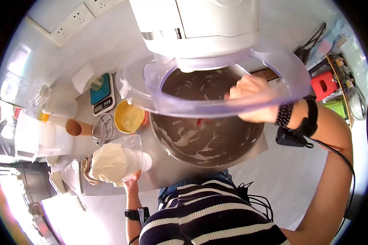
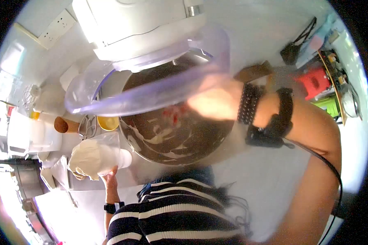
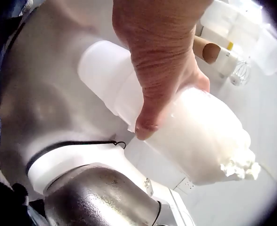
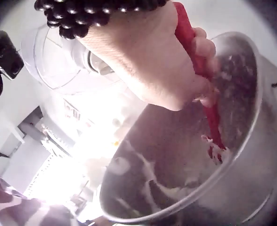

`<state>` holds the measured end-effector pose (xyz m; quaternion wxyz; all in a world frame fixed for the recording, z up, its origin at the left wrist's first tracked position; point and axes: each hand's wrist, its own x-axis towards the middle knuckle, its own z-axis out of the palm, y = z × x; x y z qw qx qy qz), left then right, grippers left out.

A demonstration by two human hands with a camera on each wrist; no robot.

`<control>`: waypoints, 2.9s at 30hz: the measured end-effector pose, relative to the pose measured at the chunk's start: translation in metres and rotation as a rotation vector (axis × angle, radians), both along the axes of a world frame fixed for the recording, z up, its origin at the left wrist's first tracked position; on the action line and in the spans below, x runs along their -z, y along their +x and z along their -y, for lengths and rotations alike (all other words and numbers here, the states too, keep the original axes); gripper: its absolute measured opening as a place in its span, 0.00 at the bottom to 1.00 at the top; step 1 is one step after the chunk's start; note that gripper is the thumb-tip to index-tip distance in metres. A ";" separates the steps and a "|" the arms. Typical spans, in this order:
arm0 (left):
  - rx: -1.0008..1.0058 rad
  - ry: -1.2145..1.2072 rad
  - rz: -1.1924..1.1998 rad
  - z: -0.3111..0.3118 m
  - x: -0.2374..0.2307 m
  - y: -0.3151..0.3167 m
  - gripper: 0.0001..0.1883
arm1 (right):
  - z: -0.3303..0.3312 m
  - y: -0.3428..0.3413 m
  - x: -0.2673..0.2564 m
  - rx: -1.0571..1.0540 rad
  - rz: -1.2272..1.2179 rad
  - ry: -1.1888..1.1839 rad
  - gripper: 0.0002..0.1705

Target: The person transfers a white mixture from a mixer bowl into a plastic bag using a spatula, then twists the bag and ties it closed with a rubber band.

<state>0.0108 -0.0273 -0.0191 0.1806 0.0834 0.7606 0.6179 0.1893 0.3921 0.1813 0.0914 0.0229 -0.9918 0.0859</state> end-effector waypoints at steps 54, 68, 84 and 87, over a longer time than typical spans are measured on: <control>0.267 0.550 0.082 -0.058 -0.114 0.004 0.49 | 0.163 0.035 -0.048 0.284 -0.390 -0.147 0.29; 0.345 0.752 0.209 -0.038 -0.156 -0.016 0.50 | 0.250 -0.006 -0.015 0.319 -0.421 0.044 0.30; 0.140 0.458 0.096 -0.017 -0.030 -0.018 0.31 | 0.115 0.189 -0.068 0.686 -0.101 -0.656 0.16; 0.129 0.284 0.034 0.000 -0.008 -0.012 0.23 | 0.085 0.144 -0.089 0.785 0.175 -0.133 0.13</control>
